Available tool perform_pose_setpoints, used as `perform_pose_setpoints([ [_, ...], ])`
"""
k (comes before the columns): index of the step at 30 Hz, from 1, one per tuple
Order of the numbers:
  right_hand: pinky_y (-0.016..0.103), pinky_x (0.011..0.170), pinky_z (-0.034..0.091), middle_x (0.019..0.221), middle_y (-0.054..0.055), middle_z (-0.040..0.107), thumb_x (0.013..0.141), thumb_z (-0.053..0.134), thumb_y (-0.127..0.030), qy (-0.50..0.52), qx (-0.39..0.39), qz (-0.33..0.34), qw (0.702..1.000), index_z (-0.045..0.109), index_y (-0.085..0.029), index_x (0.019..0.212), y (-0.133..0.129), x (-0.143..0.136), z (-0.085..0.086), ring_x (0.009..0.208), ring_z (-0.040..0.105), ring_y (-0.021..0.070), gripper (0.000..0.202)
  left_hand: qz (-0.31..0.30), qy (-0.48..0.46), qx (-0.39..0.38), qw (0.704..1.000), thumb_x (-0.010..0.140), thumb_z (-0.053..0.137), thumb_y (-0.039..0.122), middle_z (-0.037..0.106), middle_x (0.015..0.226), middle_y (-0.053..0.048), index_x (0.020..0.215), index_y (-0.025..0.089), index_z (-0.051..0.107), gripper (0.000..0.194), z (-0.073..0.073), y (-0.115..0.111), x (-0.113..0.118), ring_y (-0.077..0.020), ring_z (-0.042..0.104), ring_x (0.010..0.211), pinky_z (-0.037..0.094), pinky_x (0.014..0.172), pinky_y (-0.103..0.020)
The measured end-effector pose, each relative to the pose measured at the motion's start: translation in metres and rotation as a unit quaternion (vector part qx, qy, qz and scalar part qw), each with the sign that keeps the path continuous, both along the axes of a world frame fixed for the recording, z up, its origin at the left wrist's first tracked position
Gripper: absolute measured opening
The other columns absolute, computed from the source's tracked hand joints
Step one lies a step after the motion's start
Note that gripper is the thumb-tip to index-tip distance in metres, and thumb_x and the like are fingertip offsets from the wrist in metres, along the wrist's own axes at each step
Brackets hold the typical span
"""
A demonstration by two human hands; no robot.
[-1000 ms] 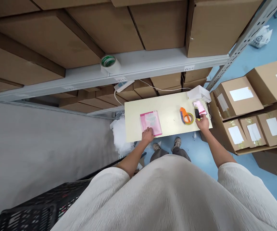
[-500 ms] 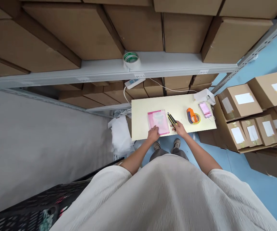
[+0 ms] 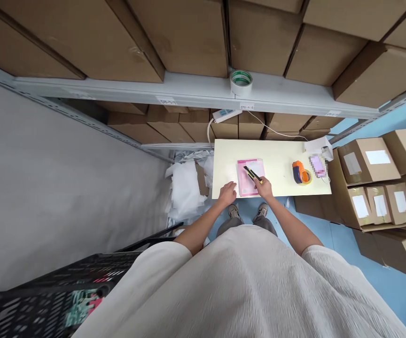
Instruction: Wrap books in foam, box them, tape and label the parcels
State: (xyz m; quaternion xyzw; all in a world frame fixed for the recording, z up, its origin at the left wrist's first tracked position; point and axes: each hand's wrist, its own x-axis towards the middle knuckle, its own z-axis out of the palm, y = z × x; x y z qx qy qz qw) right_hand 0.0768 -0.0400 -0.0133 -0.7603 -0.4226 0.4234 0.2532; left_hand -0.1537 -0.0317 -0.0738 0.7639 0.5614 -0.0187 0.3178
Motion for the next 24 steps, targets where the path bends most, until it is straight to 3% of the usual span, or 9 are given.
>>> perform_pose_setpoints([
  [5,0.027,0.059,0.050,0.074,0.000,0.078,0.103,0.059,-0.045,0.019,-0.036,0.064,0.997,0.062,-0.025,0.096,0.016,-0.048,-0.013,0.052,0.061,0.0156,0.022,0.058,0.008,-0.009,0.998,0.098,0.052,0.008,0.065,0.154,-0.014,0.133,0.021,0.069,0.041,-0.003,0.004,-0.052,-0.0309,0.059,0.144,0.049,0.119,-0.046],
  [9,0.026,0.061,0.050,0.073,-0.001,0.078,0.104,0.062,-0.036,0.004,-0.064,0.085,0.994,0.061,-0.025,0.098,0.034,-0.082,-0.025,0.055,0.065,0.0156,0.012,0.091,-0.031,-0.021,0.995,0.094,0.052,0.003,0.072,0.135,-0.013,0.129,0.022,0.067,0.042,-0.007,0.001,-0.074,-0.0289,0.064,0.135,0.051,0.115,-0.044],
  [15,0.026,0.061,0.048,0.072,-0.001,0.078,0.105,0.065,-0.038,0.011,-0.070,0.096,0.993,0.059,-0.025,0.101,0.059,-0.110,-0.040,0.055,0.064,0.0157,0.014,0.107,-0.097,-0.046,0.988,0.089,0.051,-0.001,0.070,0.148,-0.013,0.149,0.022,0.059,0.065,-0.016,-0.009,-0.084,-0.0259,0.058,0.148,0.045,0.127,-0.046],
  [19,0.025,0.058,0.046,0.070,-0.001,0.076,0.104,0.066,-0.040,-0.003,-0.076,0.089,0.993,0.059,-0.025,0.102,0.068,-0.113,-0.044,0.056,0.064,0.0153,0.017,0.102,-0.109,-0.044,0.988,0.090,0.048,-0.003,0.066,0.156,-0.013,0.144,0.020,0.063,0.061,-0.021,-0.009,-0.088,-0.0250,0.052,0.156,0.045,0.129,-0.045],
  [24,0.027,0.058,0.047,0.072,0.001,0.078,0.104,0.067,-0.035,-0.014,-0.097,0.098,0.990,0.060,-0.024,0.100,0.055,-0.109,-0.036,0.055,0.064,0.0161,0.014,0.110,-0.117,-0.043,0.986,0.087,0.048,-0.006,0.072,0.147,-0.010,0.140,0.023,0.066,0.063,-0.020,-0.005,-0.093,-0.0248,0.061,0.146,0.050,0.123,-0.043],
])
